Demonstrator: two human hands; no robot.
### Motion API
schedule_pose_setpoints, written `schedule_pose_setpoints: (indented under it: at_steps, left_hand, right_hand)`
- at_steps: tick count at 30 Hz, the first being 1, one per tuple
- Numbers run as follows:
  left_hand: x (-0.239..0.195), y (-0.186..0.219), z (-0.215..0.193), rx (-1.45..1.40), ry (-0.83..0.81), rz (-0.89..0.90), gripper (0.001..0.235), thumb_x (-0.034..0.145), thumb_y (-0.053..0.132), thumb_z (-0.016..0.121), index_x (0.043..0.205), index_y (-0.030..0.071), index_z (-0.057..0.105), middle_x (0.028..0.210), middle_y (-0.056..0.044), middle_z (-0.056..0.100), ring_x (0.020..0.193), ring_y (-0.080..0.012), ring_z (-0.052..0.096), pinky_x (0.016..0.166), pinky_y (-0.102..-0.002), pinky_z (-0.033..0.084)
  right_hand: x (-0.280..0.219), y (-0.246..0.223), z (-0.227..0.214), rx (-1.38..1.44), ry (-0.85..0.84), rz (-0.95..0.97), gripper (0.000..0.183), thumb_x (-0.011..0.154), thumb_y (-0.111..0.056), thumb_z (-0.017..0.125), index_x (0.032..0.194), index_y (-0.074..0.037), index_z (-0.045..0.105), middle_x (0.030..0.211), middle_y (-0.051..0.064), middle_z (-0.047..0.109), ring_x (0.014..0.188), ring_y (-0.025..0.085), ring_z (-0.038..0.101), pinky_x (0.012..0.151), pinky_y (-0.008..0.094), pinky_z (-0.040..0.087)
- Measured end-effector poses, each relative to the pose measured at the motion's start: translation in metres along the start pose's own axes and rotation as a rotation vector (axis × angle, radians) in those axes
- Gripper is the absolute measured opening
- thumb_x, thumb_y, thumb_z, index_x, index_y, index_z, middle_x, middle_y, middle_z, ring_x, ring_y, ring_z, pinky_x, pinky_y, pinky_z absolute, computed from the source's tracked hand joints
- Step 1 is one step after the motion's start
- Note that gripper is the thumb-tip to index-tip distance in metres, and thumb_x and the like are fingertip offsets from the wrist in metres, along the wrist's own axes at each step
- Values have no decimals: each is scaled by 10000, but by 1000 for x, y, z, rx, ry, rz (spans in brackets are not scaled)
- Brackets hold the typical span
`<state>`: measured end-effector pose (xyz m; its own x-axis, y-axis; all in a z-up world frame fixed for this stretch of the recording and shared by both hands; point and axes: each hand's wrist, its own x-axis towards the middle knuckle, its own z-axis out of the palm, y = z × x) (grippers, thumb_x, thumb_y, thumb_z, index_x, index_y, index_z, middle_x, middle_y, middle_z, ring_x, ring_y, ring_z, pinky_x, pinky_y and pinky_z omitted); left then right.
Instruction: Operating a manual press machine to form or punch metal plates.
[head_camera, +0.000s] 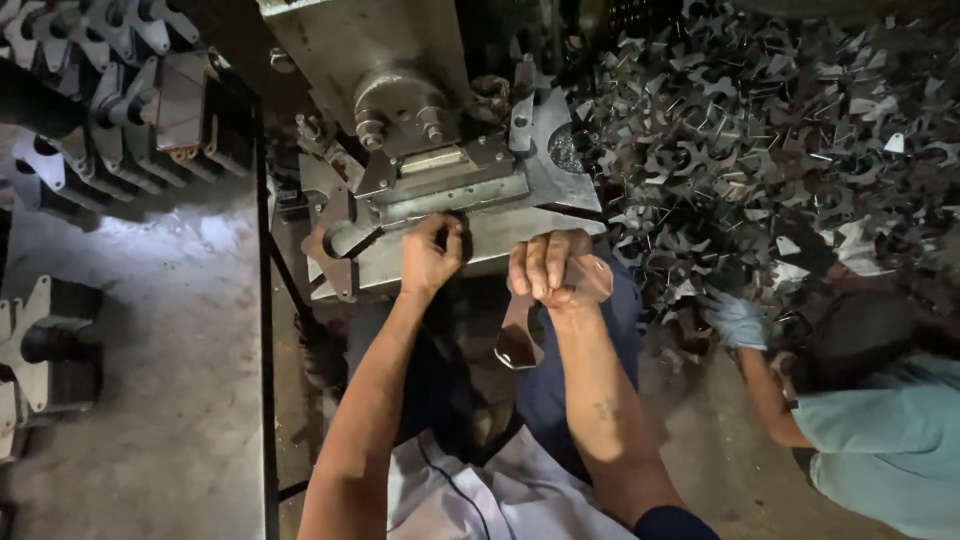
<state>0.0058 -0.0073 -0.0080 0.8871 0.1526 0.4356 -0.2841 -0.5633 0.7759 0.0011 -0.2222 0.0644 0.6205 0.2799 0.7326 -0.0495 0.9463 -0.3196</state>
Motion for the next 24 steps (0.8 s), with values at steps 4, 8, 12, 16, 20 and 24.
schedule_pose_setpoints:
  at_steps: [4,8,12,16,20,24]
  left_hand:
    - [-2,9,-2,33,25,-3,80,874,91,677,922,36,710,847,-177,715,720,-324,708,671,-384,552]
    - [0,4,0,65,40,93,78,873,98,693,917,33,698,871,-181,721,762,-336,711,687,-393,554]
    - [1,14,-1,18,15,42,90,863,100,681,913,26,692,864,-177,722,722,-313,718,665,-384,558]
    - [3,19,-3,11,12,15,99,849,100,685,910,25,710,831,-177,716,704,-310,717,661,-383,558]
    - [0,11,-3,-11,5,39,100,871,96,667,929,20,696,883,-194,714,775,-364,704,713,-414,558]
    - [-2,-2,0,28,17,128,80,880,90,659,927,26,677,928,-204,705,886,-419,687,795,-463,553]
  right_hand:
    - [2,3,14,9,-30,56,221,766,-141,894,803,-66,690,744,74,704,688,229,669,648,313,572]
    - [1,5,23,4,-53,58,250,777,-187,912,788,-68,692,745,71,715,681,210,684,654,320,585]
    - [-5,5,25,-2,-9,41,256,760,-189,926,776,-58,706,731,73,725,650,172,682,653,329,584]
    - [-4,6,24,-15,-32,54,259,758,-204,926,781,-63,711,738,72,724,671,182,691,670,322,591]
    - [-6,15,24,-16,-31,88,262,760,-184,931,764,-62,699,751,85,716,695,199,693,695,338,592]
    - [-12,27,6,-93,-91,59,272,760,-164,924,755,-40,683,733,81,734,648,201,723,631,358,615]
